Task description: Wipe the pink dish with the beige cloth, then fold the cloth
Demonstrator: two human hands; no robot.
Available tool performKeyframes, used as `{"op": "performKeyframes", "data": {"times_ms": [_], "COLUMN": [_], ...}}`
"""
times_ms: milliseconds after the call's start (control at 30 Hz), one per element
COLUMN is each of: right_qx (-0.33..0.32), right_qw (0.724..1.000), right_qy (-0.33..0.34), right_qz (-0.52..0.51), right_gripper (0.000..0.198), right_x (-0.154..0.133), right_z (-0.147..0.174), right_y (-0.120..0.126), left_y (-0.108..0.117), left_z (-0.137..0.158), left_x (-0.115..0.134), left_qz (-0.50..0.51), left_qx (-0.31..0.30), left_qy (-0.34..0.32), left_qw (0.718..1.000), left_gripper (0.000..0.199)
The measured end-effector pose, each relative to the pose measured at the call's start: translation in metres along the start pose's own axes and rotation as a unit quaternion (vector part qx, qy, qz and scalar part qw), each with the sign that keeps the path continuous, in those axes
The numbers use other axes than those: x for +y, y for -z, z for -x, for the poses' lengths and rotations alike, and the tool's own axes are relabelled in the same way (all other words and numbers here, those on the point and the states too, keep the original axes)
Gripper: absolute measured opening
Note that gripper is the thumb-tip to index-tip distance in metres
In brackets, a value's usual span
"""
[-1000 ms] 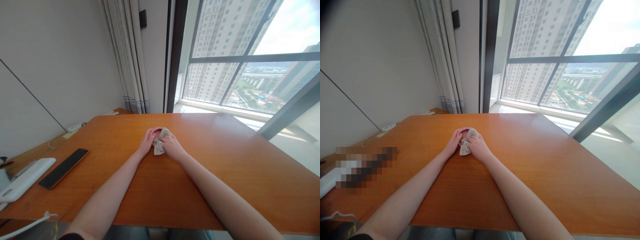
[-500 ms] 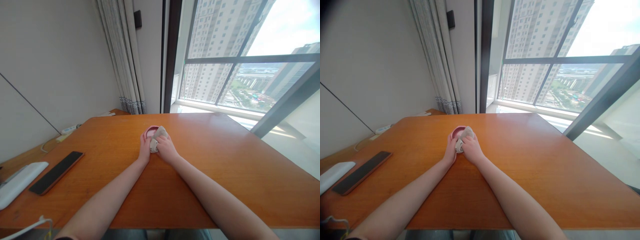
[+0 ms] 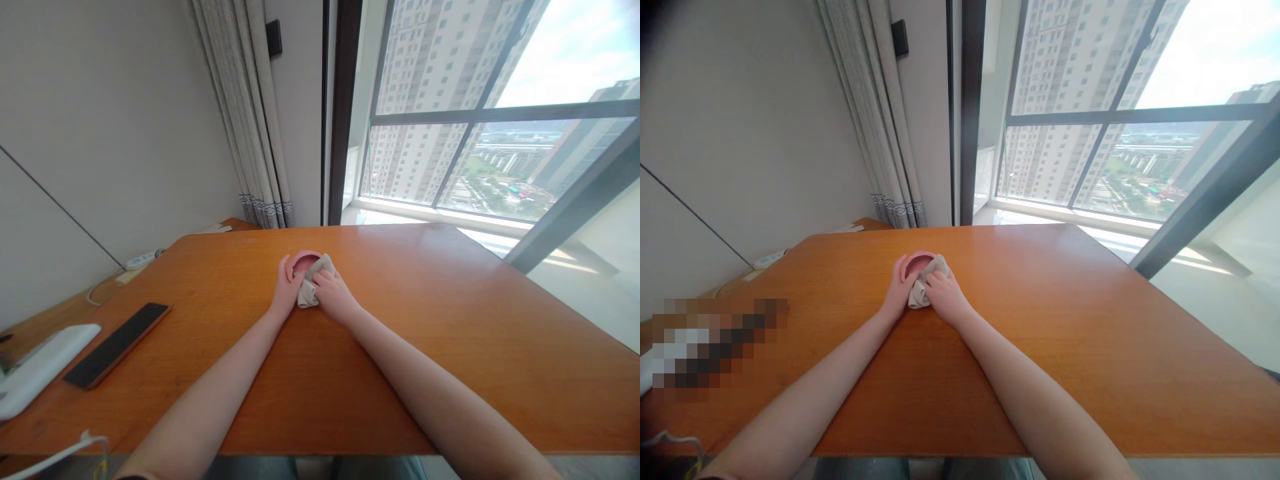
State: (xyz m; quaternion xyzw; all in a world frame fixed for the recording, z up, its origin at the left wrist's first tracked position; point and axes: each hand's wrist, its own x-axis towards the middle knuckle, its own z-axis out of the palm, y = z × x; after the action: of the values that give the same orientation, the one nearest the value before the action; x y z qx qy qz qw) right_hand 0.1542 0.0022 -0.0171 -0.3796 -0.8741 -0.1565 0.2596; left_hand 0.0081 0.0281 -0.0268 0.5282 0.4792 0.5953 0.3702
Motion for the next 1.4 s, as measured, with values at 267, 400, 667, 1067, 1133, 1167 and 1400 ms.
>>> {"op": "performKeyframes", "data": {"times_ms": [267, 400, 667, 1067, 1133, 1167, 1400], "right_qx": [0.012, -0.005, -0.002, -0.016, -0.006, -0.003, 0.002], "right_qw": [1.000, 0.999, 1.000, 1.000, 1.000, 1.000, 1.000], "right_qy": [0.016, 0.032, -0.013, 0.016, -0.005, -0.013, 0.008], "right_qz": [-0.004, -0.010, -0.018, -0.013, -0.007, -0.006, -0.015], "right_gripper": [0.013, 0.015, 0.016, 0.016, 0.016, 0.016, 0.018], "right_x": [0.005, 0.012, 0.001, 0.015, 0.011, 0.009, 0.011], "right_z": [-0.003, -0.002, -0.001, 0.000, 0.000, -0.001, -0.004], "right_y": [0.006, 0.009, -0.001, 0.002, 0.001, 0.001, 0.005], "left_y": [0.001, 0.009, -0.013, -0.007, -0.017, -0.021, 0.002], "left_z": [-0.001, -0.006, 0.014, 0.011, 0.021, 0.024, 0.003], "left_x": [0.000, 0.008, -0.008, 0.015, 0.011, 0.009, 0.014], "left_qz": [-0.008, -0.077, 0.047, 0.018, 0.122, 0.154, -0.077], "left_qx": [0.011, -0.041, 0.041, -0.011, 0.021, 0.029, 0.007], "left_qy": [-0.004, -0.024, 0.015, -0.005, 0.058, 0.084, 0.027], "left_qw": [1.000, 0.996, 0.998, 1.000, 0.991, 0.984, 0.997], "left_gripper": [0.028, 0.028, 0.037, 0.040, 0.039, 0.037, 0.012]}}
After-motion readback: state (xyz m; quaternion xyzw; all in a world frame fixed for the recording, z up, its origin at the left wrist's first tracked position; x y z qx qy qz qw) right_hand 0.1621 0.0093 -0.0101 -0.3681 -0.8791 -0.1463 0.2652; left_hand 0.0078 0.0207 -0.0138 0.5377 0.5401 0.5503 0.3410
